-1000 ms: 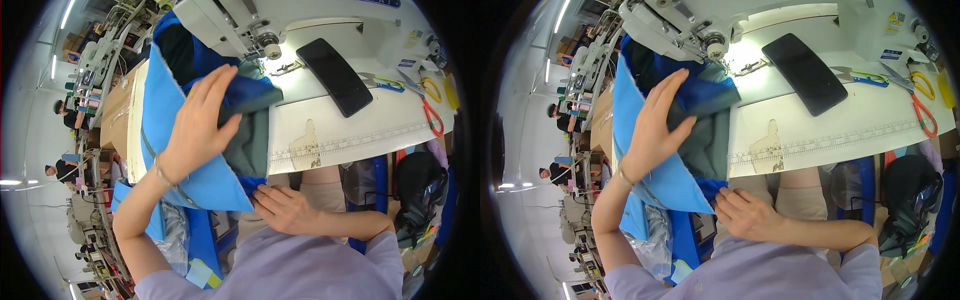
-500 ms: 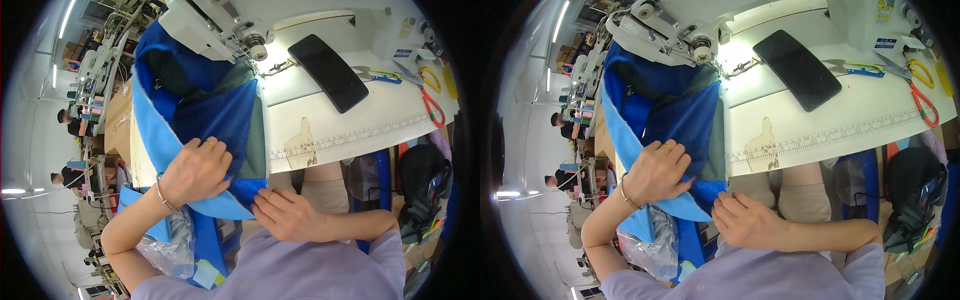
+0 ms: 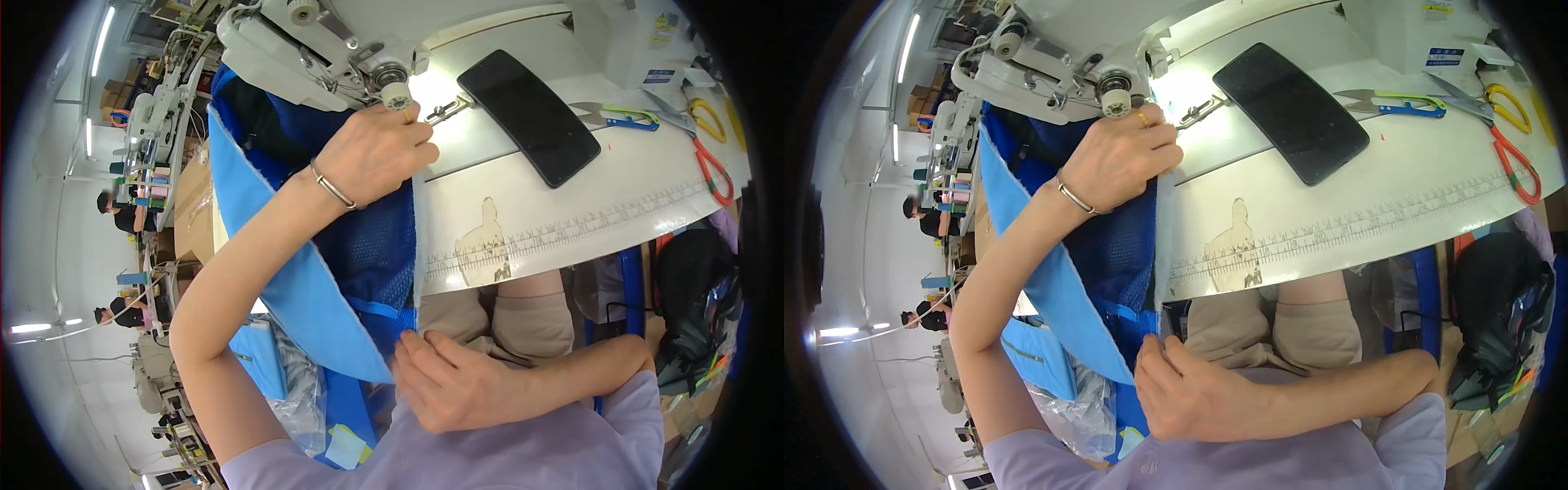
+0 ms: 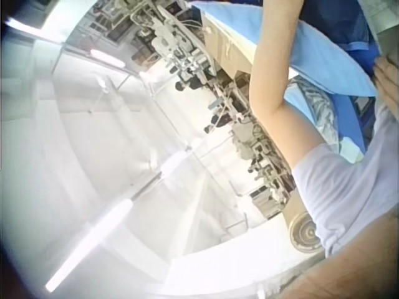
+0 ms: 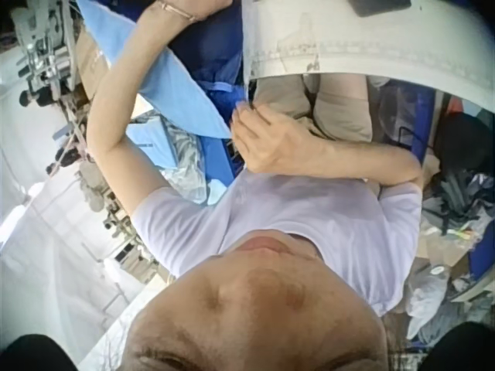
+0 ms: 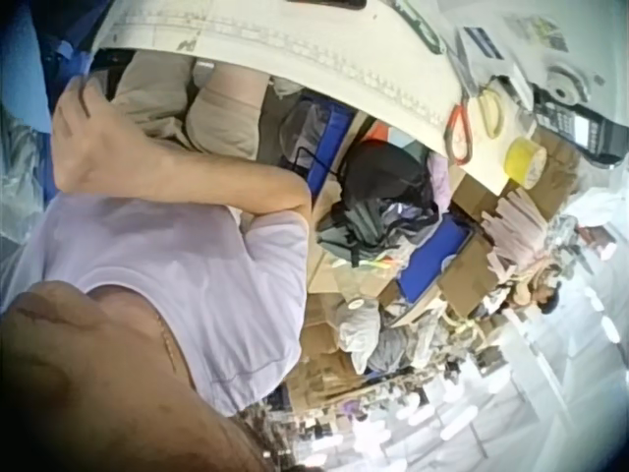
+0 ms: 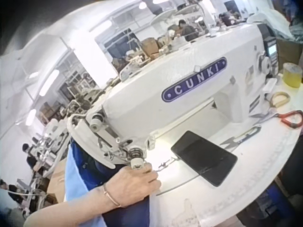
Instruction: The person uses a sewing machine to stitch the edges of a blue and green fabric bag. They guide the fabric under the needle, aligning the seams and periodically adjusting the bag's position to sew different sections. The person also turns the bag inside out to inspect the interior and the stitching.
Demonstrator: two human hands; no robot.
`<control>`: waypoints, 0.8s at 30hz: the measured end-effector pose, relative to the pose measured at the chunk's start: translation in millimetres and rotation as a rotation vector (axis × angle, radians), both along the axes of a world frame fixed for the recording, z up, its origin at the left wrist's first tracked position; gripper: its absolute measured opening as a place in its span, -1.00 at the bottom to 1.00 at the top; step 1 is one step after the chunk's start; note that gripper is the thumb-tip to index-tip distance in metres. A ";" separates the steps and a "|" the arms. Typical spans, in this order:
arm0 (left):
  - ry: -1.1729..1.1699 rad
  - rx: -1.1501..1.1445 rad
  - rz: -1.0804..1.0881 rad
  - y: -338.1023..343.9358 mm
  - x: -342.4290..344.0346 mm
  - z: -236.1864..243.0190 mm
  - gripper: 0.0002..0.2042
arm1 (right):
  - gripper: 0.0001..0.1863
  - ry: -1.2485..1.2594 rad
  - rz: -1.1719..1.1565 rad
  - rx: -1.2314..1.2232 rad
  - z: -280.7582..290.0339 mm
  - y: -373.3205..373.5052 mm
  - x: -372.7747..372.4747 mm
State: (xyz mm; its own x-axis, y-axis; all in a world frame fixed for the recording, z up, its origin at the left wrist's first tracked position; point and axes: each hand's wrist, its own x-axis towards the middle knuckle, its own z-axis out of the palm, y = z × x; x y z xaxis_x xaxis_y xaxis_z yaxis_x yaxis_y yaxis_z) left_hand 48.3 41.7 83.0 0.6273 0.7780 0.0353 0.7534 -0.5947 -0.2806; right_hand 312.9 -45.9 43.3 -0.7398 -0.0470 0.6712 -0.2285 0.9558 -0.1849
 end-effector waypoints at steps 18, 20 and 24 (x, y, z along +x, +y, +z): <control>-0.401 -0.567 0.083 -81.8 26.4 9.9 -0.75 | -0.70 0.087 0.052 0.028 7.0 10.9 1.1; -0.395 -0.557 0.062 -84.0 26.5 6.6 -0.75 | -0.71 0.063 0.071 -0.005 0.3 10.8 2.5; -0.388 -0.506 0.023 -85.9 28.5 4.7 -0.87 | -0.68 0.149 0.119 -0.331 -23.8 19.8 1.7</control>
State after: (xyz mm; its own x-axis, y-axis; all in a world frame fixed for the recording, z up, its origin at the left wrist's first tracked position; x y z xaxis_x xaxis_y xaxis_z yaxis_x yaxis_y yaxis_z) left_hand 76.8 -44.2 87.7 0.6255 0.7711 -0.1189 0.7581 -0.5645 0.3265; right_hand 314.6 -26.0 19.5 -0.6357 0.1102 0.7640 -0.3820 0.8151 -0.4354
